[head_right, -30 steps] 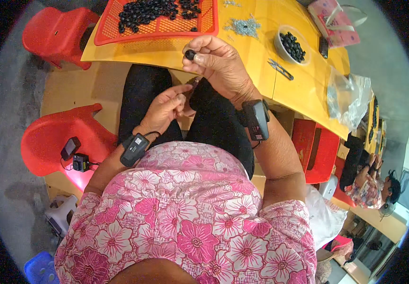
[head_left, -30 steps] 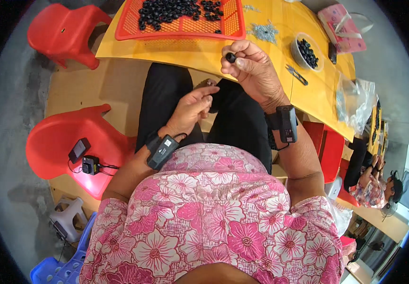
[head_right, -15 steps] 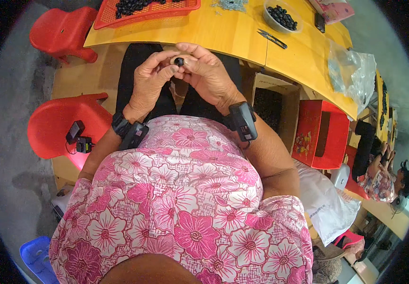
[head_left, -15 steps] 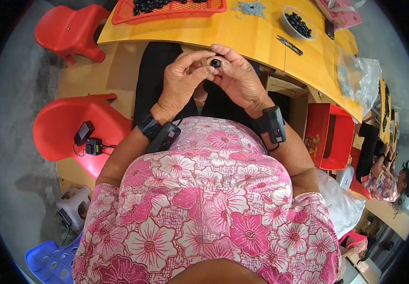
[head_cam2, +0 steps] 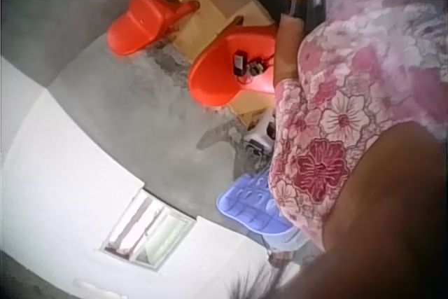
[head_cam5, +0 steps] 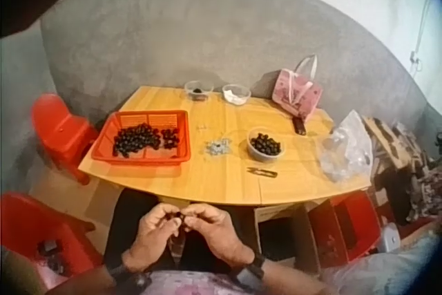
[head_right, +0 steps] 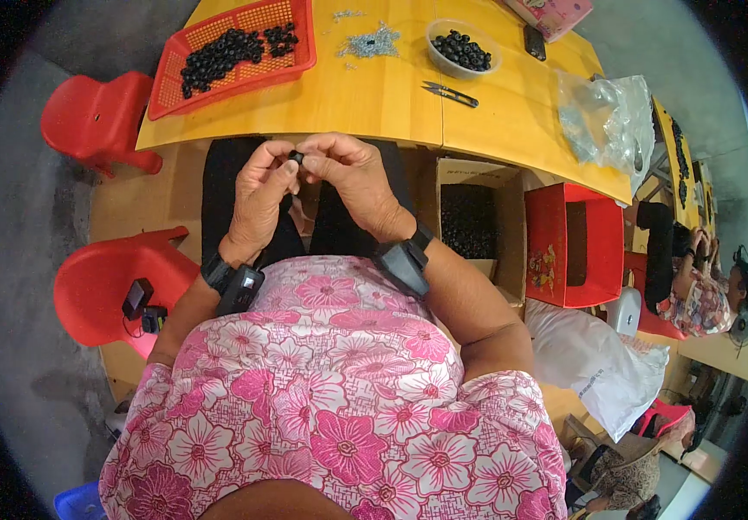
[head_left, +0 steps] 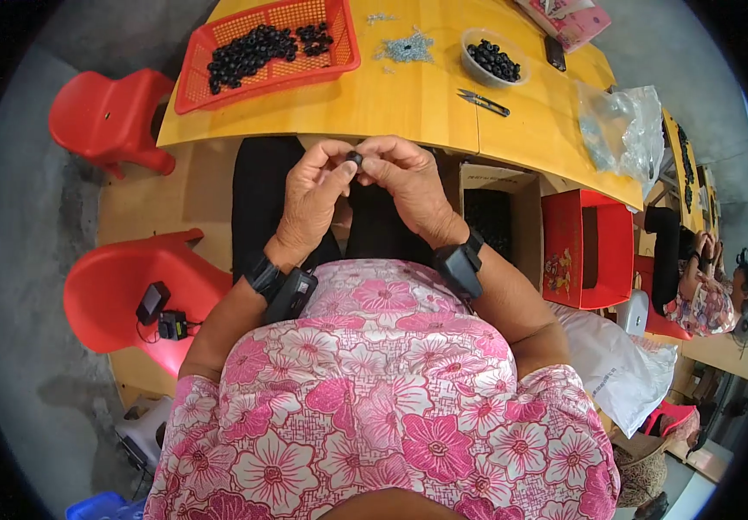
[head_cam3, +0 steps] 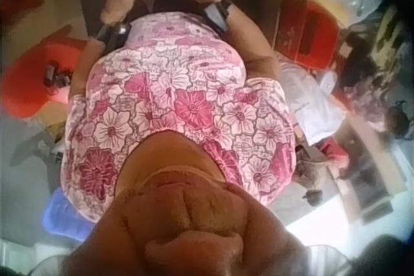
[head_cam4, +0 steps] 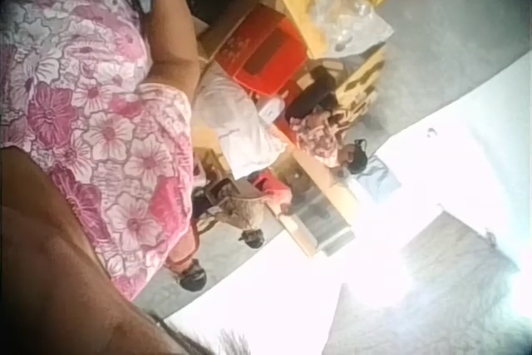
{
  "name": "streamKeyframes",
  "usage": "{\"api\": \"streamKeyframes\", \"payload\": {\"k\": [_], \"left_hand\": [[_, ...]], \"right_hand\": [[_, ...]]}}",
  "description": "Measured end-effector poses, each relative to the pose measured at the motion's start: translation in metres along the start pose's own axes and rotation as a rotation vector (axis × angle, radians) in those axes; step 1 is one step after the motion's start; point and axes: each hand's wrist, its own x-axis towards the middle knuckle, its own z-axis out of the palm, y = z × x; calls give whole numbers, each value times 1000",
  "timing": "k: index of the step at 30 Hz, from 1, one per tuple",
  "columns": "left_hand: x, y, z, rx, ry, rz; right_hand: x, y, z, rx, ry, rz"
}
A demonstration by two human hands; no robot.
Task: The person picks black rubber grommets from a basket and small metal inserts from the table, then presses the metal inserts into the grommets by hand.
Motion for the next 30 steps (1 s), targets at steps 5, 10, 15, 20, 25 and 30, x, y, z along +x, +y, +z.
{"api": "streamKeyframes", "payload": {"k": [5,10,15,20,25,30], "left_hand": [[11,18,3,-97,-115,-163],[26,-9,-6,-120,-157,-215],[59,-28,-34,-159,-225,-272],[99,-34,-70,-197,-256,-301],[114,-28,-85,-241,-241,-364],[111,-35,-87,-250,-247,-351]], "right_hand": [[15,-32,-13,-420,143,-124],[71,-36,-73,-895,331,-318],[147,-39,-99,-1234,451,-389],[208,-26,-90,-1271,510,-313],[221,-24,-79,-1347,501,-326],[216,-23,-64,-1393,525,-311]]}}
